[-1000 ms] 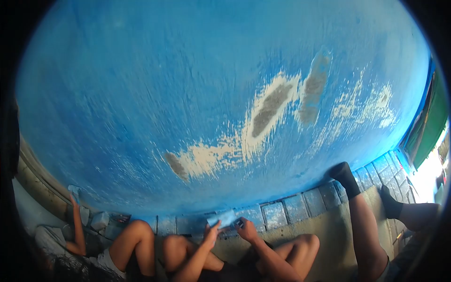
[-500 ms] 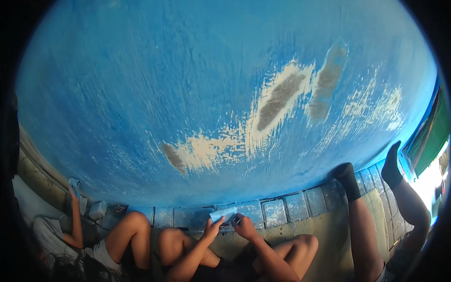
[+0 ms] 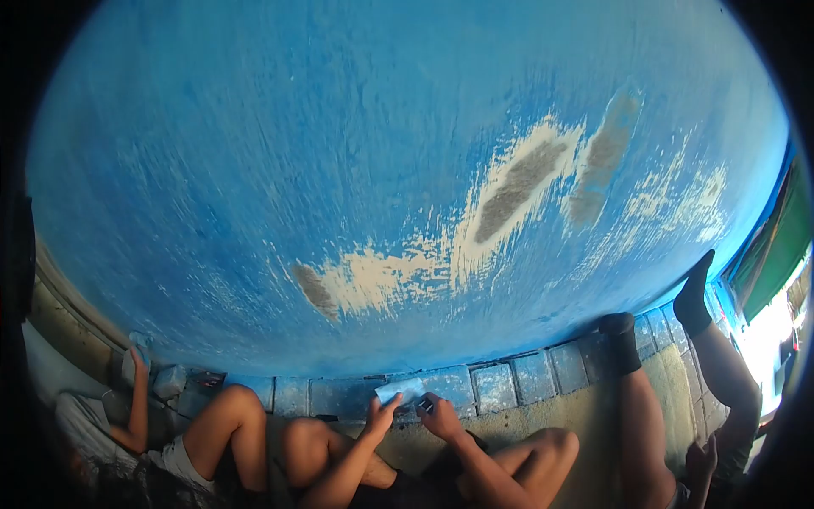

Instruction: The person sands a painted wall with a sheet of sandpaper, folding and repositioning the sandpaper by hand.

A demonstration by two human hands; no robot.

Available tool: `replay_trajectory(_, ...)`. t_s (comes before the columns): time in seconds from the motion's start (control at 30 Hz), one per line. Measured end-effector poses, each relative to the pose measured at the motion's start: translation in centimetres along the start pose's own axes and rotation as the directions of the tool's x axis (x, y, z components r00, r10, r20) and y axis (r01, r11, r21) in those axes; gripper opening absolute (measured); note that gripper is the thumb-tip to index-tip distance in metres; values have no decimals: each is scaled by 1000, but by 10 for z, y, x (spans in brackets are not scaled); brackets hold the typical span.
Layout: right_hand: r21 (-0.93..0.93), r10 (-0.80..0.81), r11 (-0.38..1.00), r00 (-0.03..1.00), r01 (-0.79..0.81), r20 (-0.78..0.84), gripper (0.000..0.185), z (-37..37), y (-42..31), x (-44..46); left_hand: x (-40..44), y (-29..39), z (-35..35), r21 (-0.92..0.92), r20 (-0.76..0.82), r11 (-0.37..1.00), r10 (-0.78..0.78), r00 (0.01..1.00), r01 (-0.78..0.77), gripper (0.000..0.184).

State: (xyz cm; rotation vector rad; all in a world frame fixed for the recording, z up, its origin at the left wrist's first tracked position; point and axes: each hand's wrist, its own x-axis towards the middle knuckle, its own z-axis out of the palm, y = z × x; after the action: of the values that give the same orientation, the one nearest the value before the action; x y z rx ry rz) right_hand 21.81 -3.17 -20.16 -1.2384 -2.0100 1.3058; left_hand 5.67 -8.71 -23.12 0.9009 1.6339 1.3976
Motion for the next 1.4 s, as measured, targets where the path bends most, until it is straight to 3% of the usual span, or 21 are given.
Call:
replay_trajectory(0.17,116,42,993,996,-33,-77,18,-14,-11,-15,-7,6,9,45,3,998,48,999,-48,30)
replay_trajectory(0.23,-39,-14,999,997,11,-73,19,-12,-2,-13,-12,11,6,54,0,998,34,999,-34,30)
replay_trajectory(0.3,-50,-61,997,995,57,-75,20,-8,-3,-2,-12,15,-1,85,64,995,-55,996,49,30)
replay_trajectory(0.37,87,-45,995,996,52,-79,21,-7,-9,11,-18,12,0,36,11,999,30,999,-30,30)
replay_trajectory(0.43,18,-103,994,990,105,-95,21,-2,-8,10,-20,12,-2,17,-146,995,96,985,-95,31)
replay_trajectory(0.63,-40,-3,999,998,5,66,22,1,-13,-2,-15,20,-2,84,-53,994,78,996,-73,28)
replay_trajectory(0.7,-79,21,997,1000,-20,16,21,-4,-17,-6,-6,13,0,69,31,994,81,996,-82,30)
replay_trajectory(0.73,-10,33,999,999,-34,-7,21,-5,-15,-6,-4,12,2,63,36,994,91,995,-93,30)
replay_trajectory(0.8,58,39,998,999,-37,-30,21,-3,-10,-7,-9,10,7,-4,-21,996,87,996,-87,30)
replay_trajectory(0.9,94,22,995,998,-17,-53,22,1,4,-1,-12,11,5,38,-30,991,132,991,-131,30)
replay_trajectory(0.97,-87,20,996,1000,-19,16,23,5,11,5,-13,14,-1,75,-22,995,72,997,-70,30)
replay_trajectory(1.03,-25,29,999,999,-28,34,23,10,13,9,-21,14,-5,123,9,992,15,1000,-16,31)
replay_trajectory(1.1,35,33,999,999,-33,2,22,10,7,11,-22,13,-3,26,-147,995,97,984,-94,29)
replay_trajectory(1.13,48,21,999,1000,-22,18,22,8,1,4,-20,14,-5,39,-105,994,107,989,-103,29)
replay_trajectory(1.23,-18,-11,1000,1000,11,1,25,10,5,0,-25,10,0,-302,-207,952,-22,978,-42,31)
replay_trajectory(1.3,-32,20,999,1000,-20,6,26,11,8,6,-24,24,-4,-303,-165,953,-20,986,-31,33)
replay_trajectory(1.37,-5,-38,999,997,38,-64,21,4,6,9,-22,41,-6,-218,-249,956,141,958,-197,36)
replay_trajectory(1.4,94,-21,995,998,27,-65,19,-2,4,6,-27,60,-6,-219,-336,948,150,930,-231,37)
